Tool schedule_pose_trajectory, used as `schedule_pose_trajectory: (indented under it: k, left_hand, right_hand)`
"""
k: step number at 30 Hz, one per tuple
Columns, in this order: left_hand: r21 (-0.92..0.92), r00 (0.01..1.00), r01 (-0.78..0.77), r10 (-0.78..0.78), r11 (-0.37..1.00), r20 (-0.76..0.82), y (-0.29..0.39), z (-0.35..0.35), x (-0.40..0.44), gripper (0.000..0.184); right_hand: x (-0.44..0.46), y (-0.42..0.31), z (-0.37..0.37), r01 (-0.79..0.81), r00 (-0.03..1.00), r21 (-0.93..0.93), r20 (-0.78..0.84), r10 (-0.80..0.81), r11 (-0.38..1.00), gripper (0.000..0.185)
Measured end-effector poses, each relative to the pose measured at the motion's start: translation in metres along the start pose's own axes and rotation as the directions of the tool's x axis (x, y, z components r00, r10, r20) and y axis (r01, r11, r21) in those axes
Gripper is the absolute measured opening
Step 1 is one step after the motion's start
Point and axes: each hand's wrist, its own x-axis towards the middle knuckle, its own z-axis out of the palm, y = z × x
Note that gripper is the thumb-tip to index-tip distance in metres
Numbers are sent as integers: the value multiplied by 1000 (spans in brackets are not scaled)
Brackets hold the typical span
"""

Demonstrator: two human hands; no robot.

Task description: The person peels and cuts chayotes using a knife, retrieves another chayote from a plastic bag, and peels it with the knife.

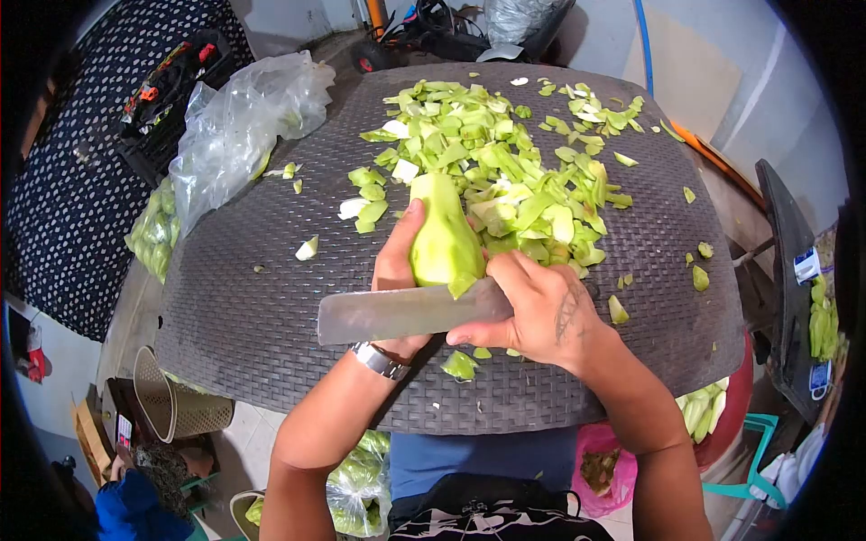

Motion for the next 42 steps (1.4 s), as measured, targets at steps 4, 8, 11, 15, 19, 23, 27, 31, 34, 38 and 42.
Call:
schedule_pose_trajectory:
  k: [4, 8, 11, 15, 19, 23, 27, 31, 34, 38, 42]
  left_hand:
    - [1, 997, -24, 24, 1000, -68, 1, 0, 0, 49]
    - [32, 999, -31, 32, 999, -15, 4, 4, -5, 48]
    - [-10, 999, -20, 20, 1000, -25, 6, 7, -3, 49]
    - [16, 991, -11, 13, 1000, -137, 2, -2, 5, 52]
    - [64, 999, 43, -42, 997, -21, 6, -1, -1, 55]
    - [50, 999, 43, -42, 998, -19, 5, 3, -3, 54]
    - [67, 1000, -20, 20, 998, -4, 4, 5, -3, 52]
    - [53, 995, -33, 28, 998, 93, 11, 2, -4, 54]
    - [23, 991, 15, -17, 1000, 136, 13, 4, -3, 54]
    - [-114, 987, 22, -40, 993, -153, 3, -12, 8, 49]
    - [-64, 990, 135, -138, 989, -41, 8, -11, 3, 45]
  right_hand:
    - [2, 19, -5, -44, 996, -49, -84, 40, 998, 75]
    - [9, 63, -24, -258, 961, -68, -119, 249, 964, 65]
    - [12, 67, -41, -440, 897, 47, -13, 441, 897, 62]
    - [5, 23, -23, -114, 993, 69, -32, 116, 991, 66]
    - [2, 5, -9, -22, 1000, 23, -3, 22, 999, 73]
    - [2, 8, -8, -3, 1000, 15, -6, 3, 1000, 75]
    - [4, 27, -11, -35, 998, 21, -59, 36, 999, 71]
    - [10, 65, -32, -309, 947, 26, -85, 310, 951, 65]
    - [14, 65, -43, -364, 926, 97, -69, 371, 926, 62]
    - [6, 26, -23, -156, 985, 148, -47, 164, 977, 67]
    - [1, 6, 2, -10, 1000, 76, -29, 12, 997, 72]
